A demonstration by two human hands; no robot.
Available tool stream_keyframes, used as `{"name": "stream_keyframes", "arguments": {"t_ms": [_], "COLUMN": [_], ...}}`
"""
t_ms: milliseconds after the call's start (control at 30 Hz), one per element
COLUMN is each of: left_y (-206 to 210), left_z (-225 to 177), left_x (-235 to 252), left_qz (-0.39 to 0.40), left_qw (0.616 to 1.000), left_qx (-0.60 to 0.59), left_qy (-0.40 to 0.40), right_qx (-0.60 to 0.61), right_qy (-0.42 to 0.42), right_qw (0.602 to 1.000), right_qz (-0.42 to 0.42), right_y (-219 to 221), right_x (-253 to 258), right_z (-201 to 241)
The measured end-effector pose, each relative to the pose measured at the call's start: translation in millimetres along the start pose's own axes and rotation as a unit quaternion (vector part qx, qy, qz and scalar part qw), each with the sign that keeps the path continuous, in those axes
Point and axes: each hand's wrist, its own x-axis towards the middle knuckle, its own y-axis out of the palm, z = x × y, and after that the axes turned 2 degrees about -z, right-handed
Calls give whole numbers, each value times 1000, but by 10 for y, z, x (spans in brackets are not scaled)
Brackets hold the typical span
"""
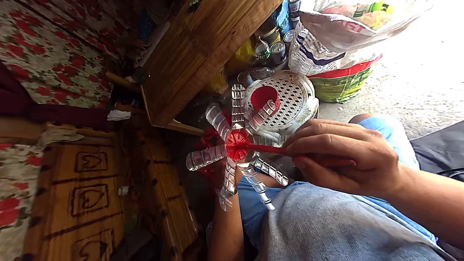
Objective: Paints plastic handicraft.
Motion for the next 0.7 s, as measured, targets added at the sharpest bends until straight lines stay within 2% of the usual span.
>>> {"name": "stream_keyframes", "arguments": {"t_ms": [167,300,500,700], "left_y": [55,76,153,242], "left_z": [5,28,52,5], "left_x": [9,69,96,155], "left_qz": [-1,51,6,55], "left_qw": [1000,997,999,997], "left_qx": [15,4,-23,-49], "left_qy": [24,49,37,28], "right_qx": [8,2,-11,-3], "right_qy": [-14,2,34,40], "right_qw": [1000,1000,999,998], "right_qz": [7,-4,-26,-39], "right_y": [0,13,41,72], "right_x": [46,-22,-152,-193], "right_z": [-83,-148,-108,-39]}}
